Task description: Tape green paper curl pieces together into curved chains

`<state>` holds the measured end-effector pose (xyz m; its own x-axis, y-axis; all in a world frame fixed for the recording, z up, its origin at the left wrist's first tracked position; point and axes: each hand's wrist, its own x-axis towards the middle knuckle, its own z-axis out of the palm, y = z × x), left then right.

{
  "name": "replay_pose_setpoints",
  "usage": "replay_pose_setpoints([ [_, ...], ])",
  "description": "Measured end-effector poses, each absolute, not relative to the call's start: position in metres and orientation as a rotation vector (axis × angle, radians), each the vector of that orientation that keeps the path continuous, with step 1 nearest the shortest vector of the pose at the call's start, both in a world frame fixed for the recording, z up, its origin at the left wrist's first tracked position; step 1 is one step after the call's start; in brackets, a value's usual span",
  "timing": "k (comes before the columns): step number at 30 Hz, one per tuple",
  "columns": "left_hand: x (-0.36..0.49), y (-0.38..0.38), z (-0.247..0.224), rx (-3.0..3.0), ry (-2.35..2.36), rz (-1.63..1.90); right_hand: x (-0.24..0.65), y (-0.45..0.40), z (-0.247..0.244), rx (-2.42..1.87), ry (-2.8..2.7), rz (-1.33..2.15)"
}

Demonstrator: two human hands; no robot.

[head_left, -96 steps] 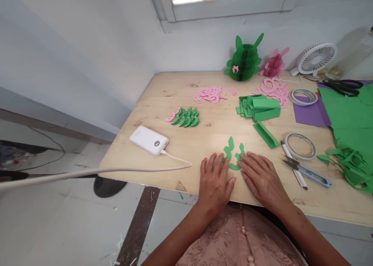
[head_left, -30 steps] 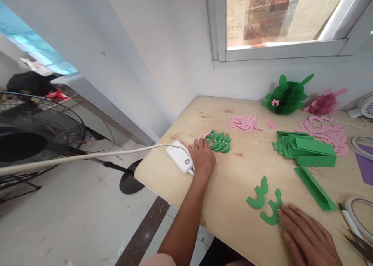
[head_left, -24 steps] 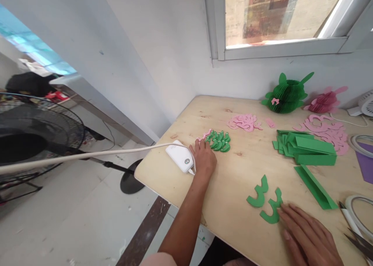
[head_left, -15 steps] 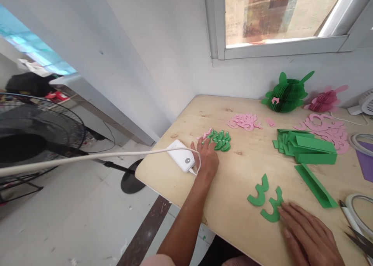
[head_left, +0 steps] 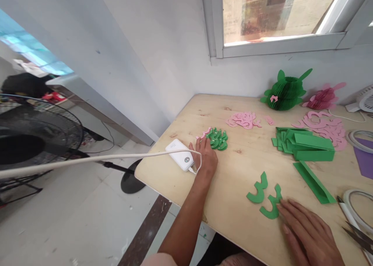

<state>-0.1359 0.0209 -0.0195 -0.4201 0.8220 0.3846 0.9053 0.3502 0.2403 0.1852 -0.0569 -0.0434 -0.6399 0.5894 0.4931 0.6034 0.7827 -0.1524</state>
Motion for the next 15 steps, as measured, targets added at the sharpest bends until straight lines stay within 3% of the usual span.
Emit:
replay_pose_setpoints([
  [15,-0.1309,0.0205,-0.0158,-1.632,-2.449,-0.651,0.1833,-0.0598,-0.0377,-0.935,-2.397,-0.026],
])
